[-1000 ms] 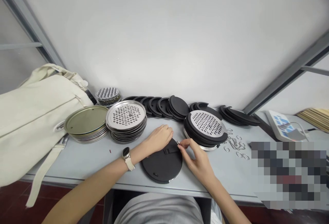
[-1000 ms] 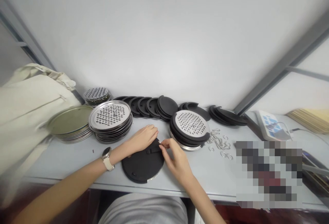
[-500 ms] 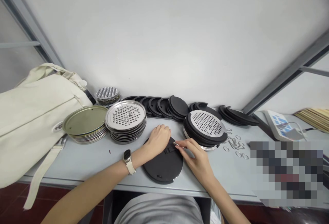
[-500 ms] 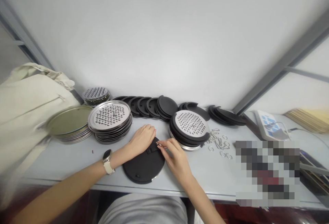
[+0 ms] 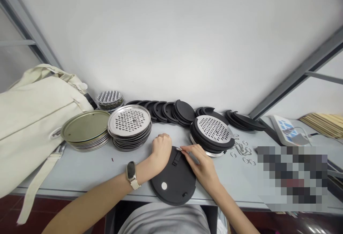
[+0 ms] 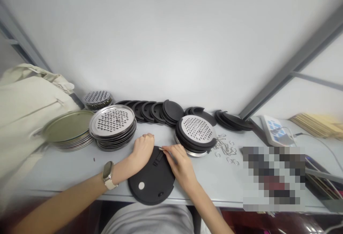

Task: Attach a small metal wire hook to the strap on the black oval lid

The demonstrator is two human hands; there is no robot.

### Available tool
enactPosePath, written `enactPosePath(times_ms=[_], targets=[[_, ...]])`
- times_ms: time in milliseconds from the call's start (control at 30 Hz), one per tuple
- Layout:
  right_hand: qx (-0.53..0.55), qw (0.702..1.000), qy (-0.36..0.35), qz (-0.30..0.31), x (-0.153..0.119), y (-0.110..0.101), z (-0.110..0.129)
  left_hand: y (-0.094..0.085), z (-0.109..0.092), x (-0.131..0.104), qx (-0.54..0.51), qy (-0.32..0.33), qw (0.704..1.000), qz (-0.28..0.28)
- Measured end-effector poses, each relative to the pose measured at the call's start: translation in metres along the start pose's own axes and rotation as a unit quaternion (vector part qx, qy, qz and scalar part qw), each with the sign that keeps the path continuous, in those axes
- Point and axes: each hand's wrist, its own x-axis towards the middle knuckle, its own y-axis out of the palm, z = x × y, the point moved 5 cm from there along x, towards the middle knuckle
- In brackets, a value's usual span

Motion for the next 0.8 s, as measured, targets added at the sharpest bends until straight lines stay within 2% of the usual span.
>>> enactPosePath(times_ms=[233, 467, 800], targets=[[0.013, 0.999, -0.009, 0.031, 0.0004, 0.0031, 0.0, -0.0014, 0.0, 0.0032, -0.023, 0.004, 0.999, 0.033], [0.001, 0.999, -0.009, 0.039, 0.0006, 0.0051, -0.0007, -0.0026, 0.0003, -0.0003, -0.018, 0.026, 0.999, 0.008], [-0.013, 0.999, -0.008, 0.049, -0.0007, 0.0034, -0.0011, 0.0005, 0.0008, 0.0031, -0.017, 0.025, 0.999, 0.018]])
